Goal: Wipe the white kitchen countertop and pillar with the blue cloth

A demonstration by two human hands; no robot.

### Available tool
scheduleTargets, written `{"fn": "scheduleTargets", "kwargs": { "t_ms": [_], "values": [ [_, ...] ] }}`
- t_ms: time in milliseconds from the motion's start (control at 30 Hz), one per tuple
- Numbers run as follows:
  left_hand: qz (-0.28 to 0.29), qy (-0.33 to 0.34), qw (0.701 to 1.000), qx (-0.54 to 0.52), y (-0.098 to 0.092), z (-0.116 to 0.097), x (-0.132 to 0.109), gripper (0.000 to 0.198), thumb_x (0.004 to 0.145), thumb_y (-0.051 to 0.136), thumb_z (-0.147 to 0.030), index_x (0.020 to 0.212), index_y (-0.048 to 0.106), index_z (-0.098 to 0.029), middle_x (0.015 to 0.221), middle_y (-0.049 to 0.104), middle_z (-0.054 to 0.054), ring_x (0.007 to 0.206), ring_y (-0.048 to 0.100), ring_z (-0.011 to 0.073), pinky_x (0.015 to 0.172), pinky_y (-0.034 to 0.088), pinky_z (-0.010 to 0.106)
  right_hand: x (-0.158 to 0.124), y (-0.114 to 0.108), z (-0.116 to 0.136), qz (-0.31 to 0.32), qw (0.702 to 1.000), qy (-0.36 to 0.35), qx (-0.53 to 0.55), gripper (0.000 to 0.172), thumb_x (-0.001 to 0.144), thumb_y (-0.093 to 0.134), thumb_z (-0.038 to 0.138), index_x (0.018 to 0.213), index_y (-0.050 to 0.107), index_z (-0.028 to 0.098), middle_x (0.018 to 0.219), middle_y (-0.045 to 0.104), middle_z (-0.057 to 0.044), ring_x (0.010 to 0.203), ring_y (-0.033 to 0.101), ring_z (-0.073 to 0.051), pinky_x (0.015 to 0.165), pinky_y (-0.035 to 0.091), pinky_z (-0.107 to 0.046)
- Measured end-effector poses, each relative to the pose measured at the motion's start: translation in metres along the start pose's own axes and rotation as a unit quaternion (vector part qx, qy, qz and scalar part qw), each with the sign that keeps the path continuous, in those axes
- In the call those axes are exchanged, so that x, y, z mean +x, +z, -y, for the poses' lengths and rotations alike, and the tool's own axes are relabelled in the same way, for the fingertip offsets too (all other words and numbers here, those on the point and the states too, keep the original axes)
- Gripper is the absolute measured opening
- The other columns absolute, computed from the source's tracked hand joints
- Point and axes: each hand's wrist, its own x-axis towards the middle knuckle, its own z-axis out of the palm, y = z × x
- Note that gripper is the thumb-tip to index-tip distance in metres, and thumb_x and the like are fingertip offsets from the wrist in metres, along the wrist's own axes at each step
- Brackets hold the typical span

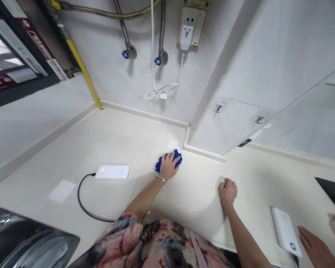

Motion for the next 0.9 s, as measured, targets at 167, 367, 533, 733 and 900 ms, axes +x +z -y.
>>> {"fn": "scheduleTargets", "kwargs": {
  "t_ms": [167, 367, 533, 733, 900],
  "values": [
    [-0.007, 0.007, 1.000, -0.006, -0.007, -0.032, -0.052, 0.051, 0.097, 0.061, -0.042, 0.147, 0.059, -0.032, 0.159, 0.050, 0.013, 0.142, 0.048, 0.0325, 0.122, 0.031, 0.058, 0.000, -0.003, 0.000, 0.007, 1.000, 0.010, 0.004, 0.032, 0.087, 0.046, 0.024, 0.109, 0.067, 0.012, 0.091, 0.061, -0.013, 0.083, 0.052, -0.028, 0.078, 0.039, -0.039],
    [-0.014, -0.037, 0.999, 0.002, -0.026, -0.032, -0.096, 0.050, 0.097, 0.061, -0.037, 0.147, 0.060, -0.033, 0.157, 0.053, 0.012, 0.141, 0.049, 0.0316, 0.123, 0.031, 0.055, 0.000, -0.008, 0.002, 0.025, 0.999, 0.023, 0.013, 0.033, 0.086, 0.047, 0.023, 0.108, 0.068, 0.011, 0.091, 0.062, -0.014, 0.085, 0.052, -0.029, 0.078, 0.038, -0.039],
    [-0.036, -0.139, 0.989, 0.037, -0.055, 0.007, -0.126, 0.048, 0.099, 0.057, -0.038, 0.146, 0.062, -0.030, 0.154, 0.055, 0.014, 0.138, 0.052, 0.0327, 0.121, 0.032, 0.055, 0.001, -0.015, 0.005, 0.029, 0.999, 0.023, 0.026, 0.031, 0.086, 0.047, 0.022, 0.107, 0.068, 0.013, 0.089, 0.060, -0.013, 0.083, 0.052, -0.028, 0.078, 0.038, -0.038],
    [-0.048, -0.229, 0.969, 0.077, -0.080, 0.041, -0.154, 0.049, 0.102, 0.049, -0.043, 0.147, 0.062, -0.027, 0.155, 0.054, 0.016, 0.137, 0.051, 0.0339, 0.119, 0.032, 0.054, 0.003, -0.016, 0.007, 0.043, 0.998, 0.031, 0.025, 0.033, 0.085, 0.047, 0.020, 0.110, 0.067, 0.012, 0.093, 0.062, -0.015, 0.085, 0.052, -0.029, 0.079, 0.038, -0.040],
    [-0.036, -0.268, 0.958, 0.094, -0.081, 0.024, -0.163, 0.053, 0.102, 0.048, -0.044, 0.150, 0.058, -0.027, 0.158, 0.050, 0.017, 0.133, 0.051, 0.0379, 0.113, 0.035, 0.056, 0.004, -0.013, 0.004, 0.059, 0.997, 0.039, 0.016, 0.034, 0.085, 0.048, 0.019, 0.112, 0.067, 0.012, 0.097, 0.062, -0.015, 0.089, 0.053, -0.029, 0.081, 0.040, -0.041]
  ]
}}
